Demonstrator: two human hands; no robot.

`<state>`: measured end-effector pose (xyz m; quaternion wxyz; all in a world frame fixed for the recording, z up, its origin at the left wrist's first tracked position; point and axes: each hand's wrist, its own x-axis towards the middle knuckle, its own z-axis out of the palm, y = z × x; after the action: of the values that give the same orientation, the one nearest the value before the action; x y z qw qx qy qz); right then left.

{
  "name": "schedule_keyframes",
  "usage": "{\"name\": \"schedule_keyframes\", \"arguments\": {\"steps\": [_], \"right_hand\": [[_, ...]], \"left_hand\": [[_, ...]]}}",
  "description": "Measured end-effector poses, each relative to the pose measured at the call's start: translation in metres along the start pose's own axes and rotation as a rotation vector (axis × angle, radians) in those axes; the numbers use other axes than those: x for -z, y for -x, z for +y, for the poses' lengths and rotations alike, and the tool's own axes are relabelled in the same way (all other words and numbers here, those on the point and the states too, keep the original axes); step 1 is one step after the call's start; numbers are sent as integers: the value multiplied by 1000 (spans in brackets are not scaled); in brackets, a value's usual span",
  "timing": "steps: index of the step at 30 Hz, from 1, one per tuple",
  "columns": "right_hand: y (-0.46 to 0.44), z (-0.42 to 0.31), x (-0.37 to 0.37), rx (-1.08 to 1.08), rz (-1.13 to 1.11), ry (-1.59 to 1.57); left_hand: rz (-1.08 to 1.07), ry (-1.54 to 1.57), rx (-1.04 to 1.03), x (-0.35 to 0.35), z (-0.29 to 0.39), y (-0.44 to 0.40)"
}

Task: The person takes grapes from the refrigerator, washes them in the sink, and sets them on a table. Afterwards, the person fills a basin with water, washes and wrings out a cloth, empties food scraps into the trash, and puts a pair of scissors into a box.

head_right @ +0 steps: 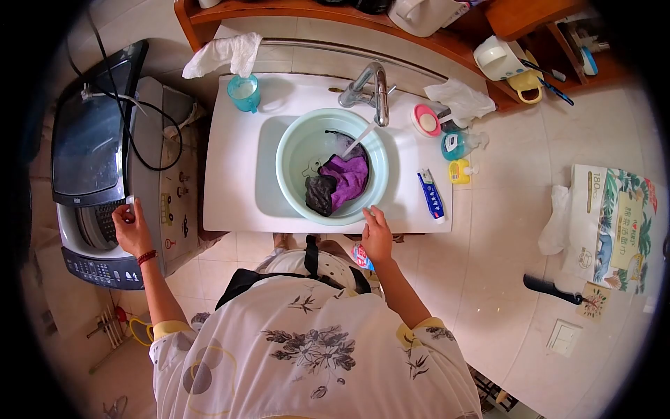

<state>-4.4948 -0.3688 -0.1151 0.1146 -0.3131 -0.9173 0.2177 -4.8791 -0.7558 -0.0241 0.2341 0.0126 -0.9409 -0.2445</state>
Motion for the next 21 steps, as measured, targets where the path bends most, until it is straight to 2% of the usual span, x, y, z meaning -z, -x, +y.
{"name": "schedule_keyframes", "arguments": {"steps": [21], "right_hand": [[-2,5,0,17,-13,24]], "left_hand": [[16,-24,-9,-3,-4,0]]}}
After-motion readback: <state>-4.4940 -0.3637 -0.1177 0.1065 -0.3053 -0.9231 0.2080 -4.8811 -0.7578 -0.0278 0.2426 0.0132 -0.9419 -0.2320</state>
